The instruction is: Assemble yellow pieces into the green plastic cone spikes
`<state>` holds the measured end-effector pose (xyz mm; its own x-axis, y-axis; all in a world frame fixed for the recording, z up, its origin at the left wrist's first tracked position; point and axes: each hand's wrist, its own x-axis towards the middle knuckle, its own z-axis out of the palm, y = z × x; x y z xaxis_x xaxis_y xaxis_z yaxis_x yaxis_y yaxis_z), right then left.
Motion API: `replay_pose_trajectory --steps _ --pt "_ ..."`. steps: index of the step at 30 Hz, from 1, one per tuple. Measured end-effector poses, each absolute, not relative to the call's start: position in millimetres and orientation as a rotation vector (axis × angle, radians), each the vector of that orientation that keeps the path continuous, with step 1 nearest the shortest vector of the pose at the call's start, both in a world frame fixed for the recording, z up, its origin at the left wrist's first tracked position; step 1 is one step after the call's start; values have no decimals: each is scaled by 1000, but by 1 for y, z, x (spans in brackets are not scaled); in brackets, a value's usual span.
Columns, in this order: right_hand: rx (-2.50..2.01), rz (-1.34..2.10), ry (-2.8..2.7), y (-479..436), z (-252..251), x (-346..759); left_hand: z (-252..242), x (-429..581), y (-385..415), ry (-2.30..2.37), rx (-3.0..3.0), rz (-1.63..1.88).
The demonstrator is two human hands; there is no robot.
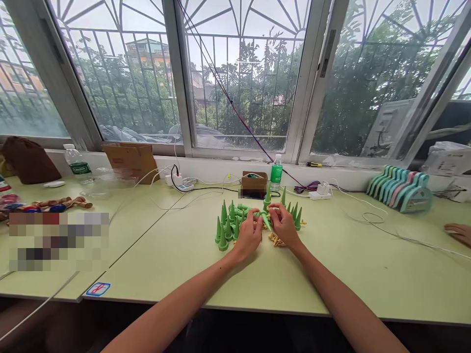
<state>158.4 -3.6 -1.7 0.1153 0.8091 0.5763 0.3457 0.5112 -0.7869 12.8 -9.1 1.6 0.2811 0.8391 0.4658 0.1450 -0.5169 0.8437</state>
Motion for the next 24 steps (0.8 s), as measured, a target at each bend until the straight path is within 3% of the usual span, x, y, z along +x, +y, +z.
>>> replay_pose_trajectory --steps 24 --pt "-1063 470 -1475 -3 0 159 5 11 -12 869 1874 1211"
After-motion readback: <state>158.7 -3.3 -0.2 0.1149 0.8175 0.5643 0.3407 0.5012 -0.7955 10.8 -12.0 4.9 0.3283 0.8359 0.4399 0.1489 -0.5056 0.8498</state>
